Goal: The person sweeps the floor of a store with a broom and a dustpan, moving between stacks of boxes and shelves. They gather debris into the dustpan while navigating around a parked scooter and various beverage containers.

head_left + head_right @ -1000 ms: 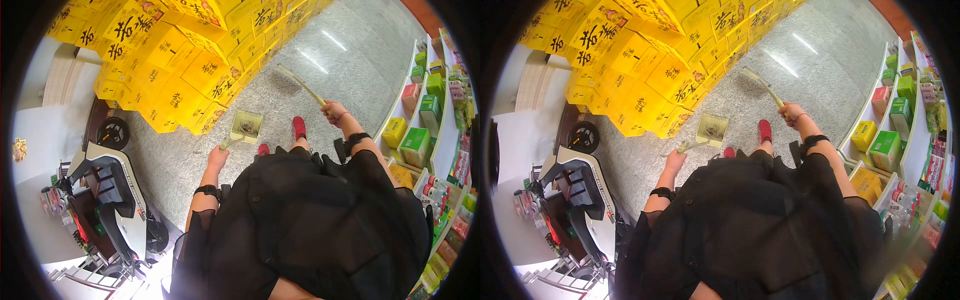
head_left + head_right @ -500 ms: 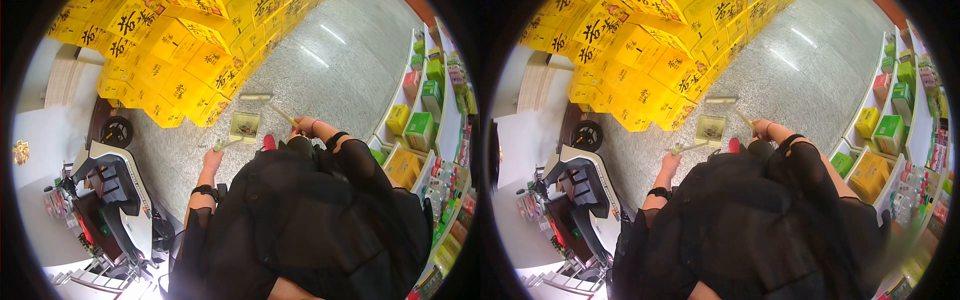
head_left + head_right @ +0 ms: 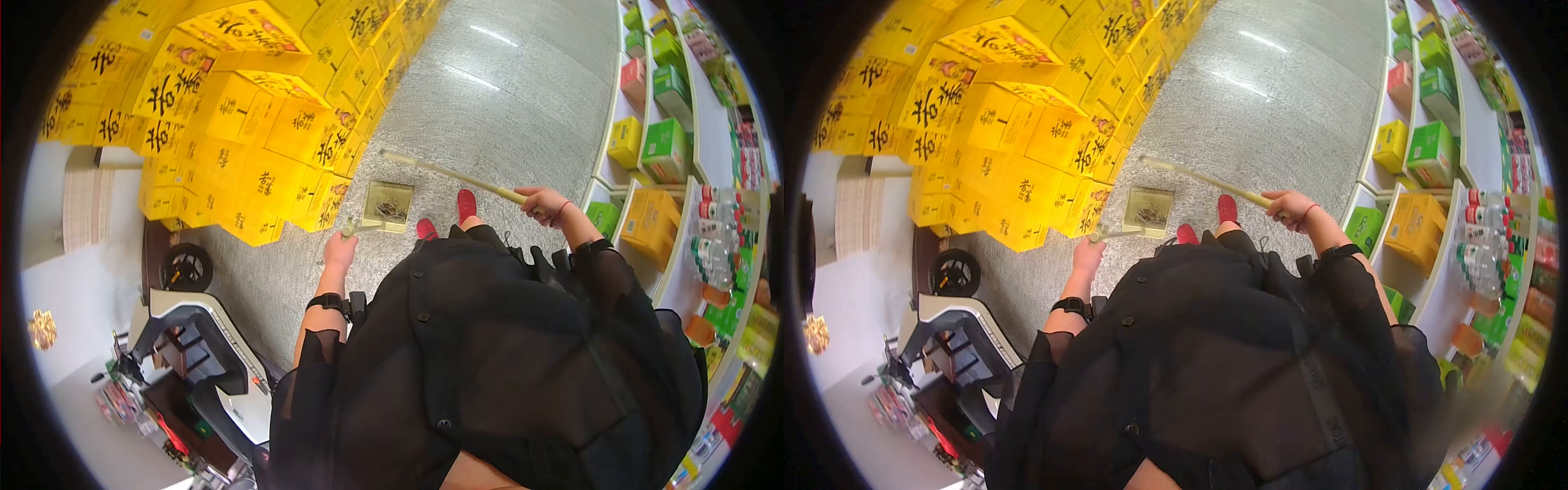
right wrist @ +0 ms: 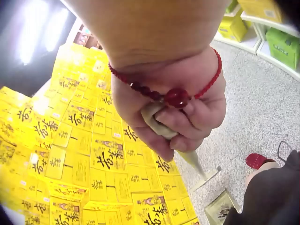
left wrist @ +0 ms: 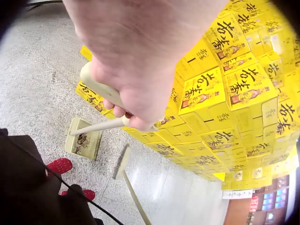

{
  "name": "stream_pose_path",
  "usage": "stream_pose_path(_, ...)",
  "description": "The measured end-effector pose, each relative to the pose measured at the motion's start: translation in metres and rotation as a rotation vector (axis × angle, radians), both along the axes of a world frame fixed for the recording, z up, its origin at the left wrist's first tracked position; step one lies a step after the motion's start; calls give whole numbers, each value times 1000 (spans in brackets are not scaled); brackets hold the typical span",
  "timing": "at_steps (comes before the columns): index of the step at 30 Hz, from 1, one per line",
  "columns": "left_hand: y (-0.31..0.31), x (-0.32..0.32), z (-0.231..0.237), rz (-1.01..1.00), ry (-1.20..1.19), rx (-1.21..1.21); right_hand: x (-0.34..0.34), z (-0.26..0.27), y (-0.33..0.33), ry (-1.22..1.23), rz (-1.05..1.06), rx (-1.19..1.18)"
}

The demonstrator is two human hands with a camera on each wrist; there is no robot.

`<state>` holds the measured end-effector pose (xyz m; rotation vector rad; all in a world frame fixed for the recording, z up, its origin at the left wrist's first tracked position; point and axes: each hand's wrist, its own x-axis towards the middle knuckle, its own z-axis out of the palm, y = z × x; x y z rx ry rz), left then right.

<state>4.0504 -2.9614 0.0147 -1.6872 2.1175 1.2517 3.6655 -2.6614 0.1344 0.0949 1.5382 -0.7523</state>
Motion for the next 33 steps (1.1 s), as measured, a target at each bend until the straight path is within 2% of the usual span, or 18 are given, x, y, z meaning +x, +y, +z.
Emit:
stream_pose_path(6,-5,-36,-1,-187,38,62,-5,-16,37,185,-228,23)
stream_pose_path(10,-7,-57,-10,-303,34,74,3,-53,42,146,-488,-22)
stream_pose_path(13,-3,-74,-12,-368,52,62,17,-74,43,123,-597,1)
stream_pose_path(15,-1,-84,-22,-395,83,100,28,-83,50,127,-613,55)
stream_pose_path(17,1,-95,-20,-428,76,102,45,-81,58,69,-367,79)
stream_pose_path(19,8,-110,-11,-457,77,105,62,-69,65,31,-273,87)
stream_pose_path(25,39,-139,-6,-399,148,218,75,-44,100,-72,-347,18)
stream_pose_path(26,44,-143,-5,-375,146,227,79,-40,106,-24,-337,29)
stream_pose_path(30,66,-151,2,-346,158,241,87,-31,154,-59,-388,21)
stream_pose_path(33,85,-157,6,-353,158,240,93,-26,205,-84,-519,-12)
